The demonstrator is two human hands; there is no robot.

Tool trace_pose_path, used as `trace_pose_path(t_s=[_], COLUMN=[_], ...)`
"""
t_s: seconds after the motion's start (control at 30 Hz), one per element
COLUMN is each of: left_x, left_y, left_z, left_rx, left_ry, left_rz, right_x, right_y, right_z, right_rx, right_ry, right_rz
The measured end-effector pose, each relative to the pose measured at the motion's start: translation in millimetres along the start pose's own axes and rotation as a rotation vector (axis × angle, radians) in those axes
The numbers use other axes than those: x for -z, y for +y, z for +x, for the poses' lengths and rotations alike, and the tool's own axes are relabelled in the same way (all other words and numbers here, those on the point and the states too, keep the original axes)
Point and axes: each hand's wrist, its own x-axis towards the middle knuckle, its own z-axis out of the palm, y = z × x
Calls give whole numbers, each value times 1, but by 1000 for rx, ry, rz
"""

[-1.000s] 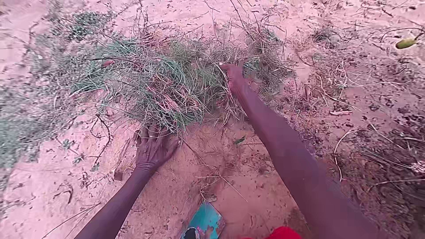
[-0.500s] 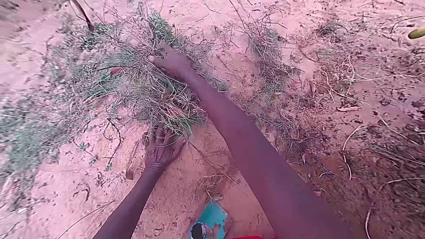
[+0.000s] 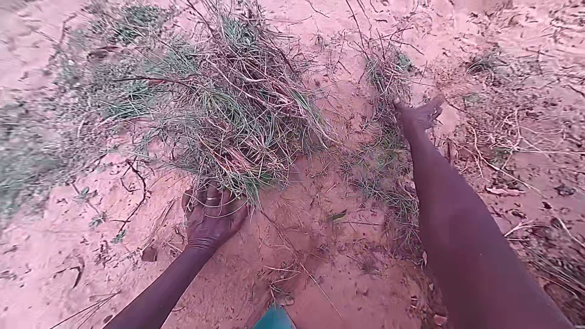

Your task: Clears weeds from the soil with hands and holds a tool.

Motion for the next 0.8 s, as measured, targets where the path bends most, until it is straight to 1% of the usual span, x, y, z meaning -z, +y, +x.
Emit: trace_pose_path(t_s=[0.07, 0.13, 0.2, 0.3, 0.37, 0.47, 0.53, 0.6, 0.67, 0.73, 0.8], left_x=[-2, -1, 0, 5, 4, 2, 1, 1, 2, 2, 1], left_y=[0, 1, 2, 4, 4, 3, 3, 3, 4, 4, 6], left_z=[-2, -2, -2, 1, 0, -1, -2, 1, 1, -1, 0], left_rx=[-8, -12, -2, -8, -19, -31, -35, -38, -25, -13, -1], left_ry=[30, 54, 25, 6, 34, 61, 69, 72, 57, 39, 24], left_rz=[30, 73, 83, 99, 115, 128, 133, 131, 112, 94, 73], right_x=[-6, -17, -30, -55, -67, -77, -71, -64, -58, -50, -44], right_y=[-9, -25, -44, -69, -83, -84, -87, -88, -80, -68, -69], right_z=[15, 28, 39, 51, 50, 57, 54, 50, 38, 14, -12], right_rx=[-10, 64, 132, 103, 51, 85, 122, 125, 99, 88, 115], right_ry=[-68, -143, -199, -269, -370, -560, -639, -643, -617, -518, -377], right_rz=[22, 5, -60, -36, -12, -68, -131, -166, -122, -7, 111])
